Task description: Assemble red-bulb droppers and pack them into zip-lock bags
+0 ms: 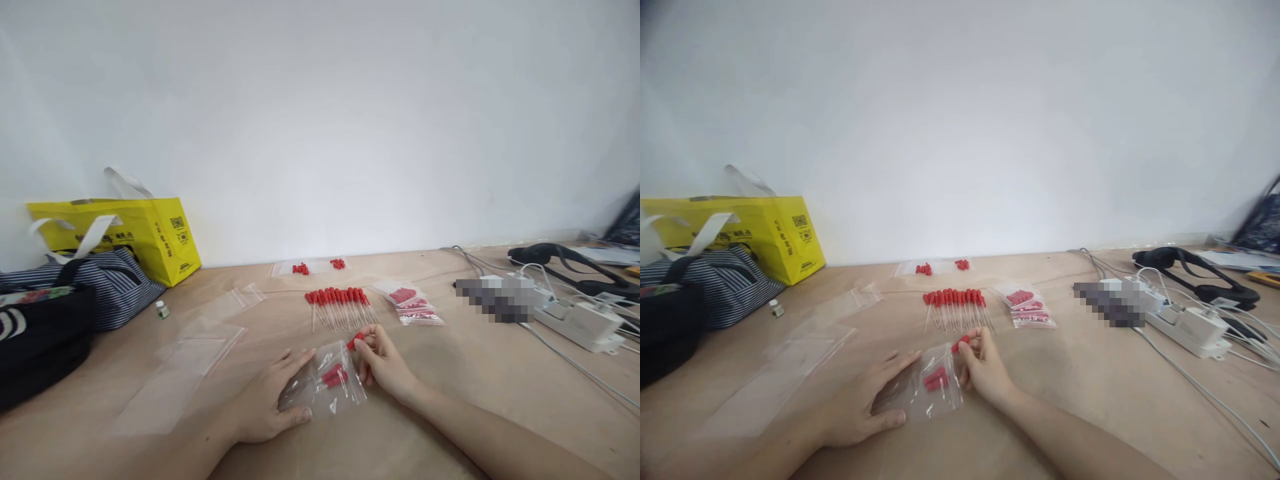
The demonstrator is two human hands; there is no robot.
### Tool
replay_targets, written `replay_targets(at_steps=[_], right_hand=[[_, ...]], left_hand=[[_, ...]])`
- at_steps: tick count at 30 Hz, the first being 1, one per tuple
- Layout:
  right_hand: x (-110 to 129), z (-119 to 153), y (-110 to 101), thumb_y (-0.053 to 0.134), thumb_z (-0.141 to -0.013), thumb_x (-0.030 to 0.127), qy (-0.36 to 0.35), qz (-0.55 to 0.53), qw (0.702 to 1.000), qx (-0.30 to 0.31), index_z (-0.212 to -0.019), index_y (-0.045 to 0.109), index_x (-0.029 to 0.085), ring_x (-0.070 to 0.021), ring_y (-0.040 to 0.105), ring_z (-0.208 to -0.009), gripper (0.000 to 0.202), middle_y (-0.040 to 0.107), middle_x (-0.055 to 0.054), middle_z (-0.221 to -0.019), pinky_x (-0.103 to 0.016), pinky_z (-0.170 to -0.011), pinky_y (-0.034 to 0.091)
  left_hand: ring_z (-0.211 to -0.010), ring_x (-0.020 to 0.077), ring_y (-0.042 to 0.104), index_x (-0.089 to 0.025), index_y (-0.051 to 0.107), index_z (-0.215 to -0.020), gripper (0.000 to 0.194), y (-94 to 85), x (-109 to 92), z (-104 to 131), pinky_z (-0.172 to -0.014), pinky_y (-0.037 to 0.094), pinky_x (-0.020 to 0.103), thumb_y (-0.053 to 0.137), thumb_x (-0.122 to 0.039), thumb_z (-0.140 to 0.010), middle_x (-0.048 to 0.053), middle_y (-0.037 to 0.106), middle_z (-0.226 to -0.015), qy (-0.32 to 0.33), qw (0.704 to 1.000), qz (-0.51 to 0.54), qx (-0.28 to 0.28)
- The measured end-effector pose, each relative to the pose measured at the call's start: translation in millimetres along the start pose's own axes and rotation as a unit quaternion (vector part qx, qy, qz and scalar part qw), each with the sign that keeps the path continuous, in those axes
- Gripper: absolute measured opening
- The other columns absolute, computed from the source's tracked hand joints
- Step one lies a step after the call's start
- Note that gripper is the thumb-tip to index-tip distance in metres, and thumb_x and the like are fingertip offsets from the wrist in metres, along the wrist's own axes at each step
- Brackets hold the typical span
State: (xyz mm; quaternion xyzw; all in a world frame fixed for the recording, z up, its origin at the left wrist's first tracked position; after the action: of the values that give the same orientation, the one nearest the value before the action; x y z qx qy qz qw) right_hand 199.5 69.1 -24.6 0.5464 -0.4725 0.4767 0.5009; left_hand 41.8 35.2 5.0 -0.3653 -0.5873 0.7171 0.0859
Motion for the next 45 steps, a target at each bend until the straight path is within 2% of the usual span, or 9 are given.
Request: replay_targets(at_steps=[3, 8, 14, 19, 22, 26, 33, 37, 45], right_hand=[[-5.1, 0.3, 8.7, 0.058, -0.065, 0.048, 0.014, 0.049, 0.998, 0.046, -0.076, 0.039, 0.020, -0.0027, 0.039, -0.028, 0.036, 0.053, 0.007, -0.061, -0.015, -0.027, 0.024], [-4.4, -1.6, 21.2, 0.061, -0.065, 0.045, 0.007, 0.065, 0.994, 0.093, -0.071, 0.052, 0.016, -0.0075, 0.048, -0.038, 0.031, 0.058, 0.001, -0.059, -0.017, -0.033, 0.034], [18.0, 12.7, 56.9, 0.048, -0.076, 0.047, -0.054, 0.035, 0.967, 0.245, -0.081, 0.063, 0.016, -0.0151, 0.062, -0.071, 0.035, 0.064, -0.003, -0.071, -0.031, -0.074, 0.046], [1.3, 11.0, 53.3, 0.049, -0.075, 0.047, -0.002, 0.062, 0.964, 0.258, -0.088, 0.062, 0.014, -0.0148, 0.061, -0.064, 0.038, 0.065, -0.004, -0.071, -0.025, -0.057, 0.046], [-4.1, -4.0, 35.9, 0.047, -0.077, 0.038, -0.001, 0.153, 0.965, 0.215, -0.082, 0.063, 0.013, -0.0128, 0.058, -0.056, 0.030, 0.064, -0.003, -0.065, -0.021, -0.048, 0.041], [26.4, -37.0, 6.4, 0.048, -0.073, 0.022, -0.084, 0.345, 0.933, 0.054, -0.070, 0.060, 0.013, -0.0132, 0.057, -0.063, 0.015, 0.064, -0.004, -0.069, -0.022, -0.057, 0.042], [53.4, -84.4, 56.4, 0.046, -0.076, 0.020, -0.085, 0.568, 0.818, -0.040, -0.094, 0.050, 0.014, -0.0230, 0.059, -0.084, 0.020, 0.061, -0.012, -0.092, -0.031, -0.067, 0.042], [43.7, -104.5, 83.3, 0.045, -0.074, 0.008, -0.053, 0.583, 0.810, -0.043, -0.100, 0.045, 0.010, -0.0241, 0.060, -0.086, 0.027, 0.060, -0.016, -0.093, -0.031, -0.066, 0.044], [38.5, -113.6, 83.2, 0.035, -0.079, 0.004, -0.016, 0.571, 0.819, -0.051, -0.102, 0.044, 0.006, -0.0223, 0.059, -0.089, 0.025, 0.060, -0.019, -0.093, -0.030, -0.069, 0.046]], left_hand=[[-0.124, 0.0316, 0.024, -0.026, 0.021, -0.134, 0.072, 0.5, 1.1, 0.2, -0.099, 0.025, 0.049, 0.053, -0.049, -0.073, 0.005, 0.030, -0.137, -0.004, 1.000, 0.003, 0.001], [-0.124, 0.0322, 0.024, -0.024, 0.024, -0.133, 0.071, -1.1, 1.1, 0.8, -0.099, 0.025, 0.049, 0.053, -0.050, -0.072, 0.006, 0.031, -0.136, -0.012, 1.000, 0.004, 0.002], [-0.124, 0.0312, 0.024, -0.022, 0.024, -0.133, 0.070, 0.6, 1.0, 0.0, -0.100, 0.025, 0.048, 0.049, -0.051, -0.074, 0.007, 0.031, -0.136, -0.005, 1.000, -0.019, 0.004], [-0.124, 0.0315, 0.023, -0.022, 0.023, -0.133, 0.071, 2.7, 4.8, 1.4, -0.099, 0.026, 0.049, 0.051, -0.048, -0.074, 0.007, 0.031, -0.136, -0.024, 0.999, -0.023, 0.013], [-0.125, 0.0320, 0.021, -0.020, 0.023, -0.133, 0.073, 1.1, 4.4, 2.5, -0.098, 0.026, 0.049, 0.053, -0.048, -0.072, 0.008, 0.029, -0.137, -0.038, 0.999, -0.011, 0.018], [-0.124, 0.0317, 0.024, -0.022, 0.026, -0.132, 0.071, -2.6, 1.6, 2.7, -0.099, 0.025, 0.048, 0.055, -0.045, -0.072, 0.007, 0.030, -0.137, -0.046, 0.999, -0.004, 0.017], [-0.122, 0.0286, 0.030, -0.026, 0.027, -0.131, 0.067, -5.9, -4.1, 2.2, -0.098, 0.027, 0.048, 0.053, -0.047, -0.074, 0.006, 0.033, -0.135, 0.003, 1.000, -0.012, 0.001], [-0.121, 0.0283, 0.032, -0.025, 0.028, -0.131, 0.067, -4.3, -1.4, 2.2, -0.099, 0.026, 0.048, 0.052, -0.049, -0.074, 0.007, 0.034, -0.135, 0.024, 1.000, -0.008, -0.009], [-0.121, 0.0277, 0.032, -0.025, 0.030, -0.130, 0.065, -5.6, -1.2, 3.9, -0.100, 0.026, 0.048, 0.051, -0.051, -0.074, 0.006, 0.035, -0.134, 0.021, 1.000, -0.010, -0.011]])
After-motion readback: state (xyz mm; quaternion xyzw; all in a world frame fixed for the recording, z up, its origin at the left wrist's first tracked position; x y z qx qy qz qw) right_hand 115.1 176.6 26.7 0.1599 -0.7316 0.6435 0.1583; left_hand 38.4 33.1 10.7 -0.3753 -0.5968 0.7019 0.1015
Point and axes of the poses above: each hand's wrist, its own z-axis away from the middle knuckle, its own y-axis out of the palm, x = y × z, the point moved 10 cm from there along -z, towards the middle knuckle
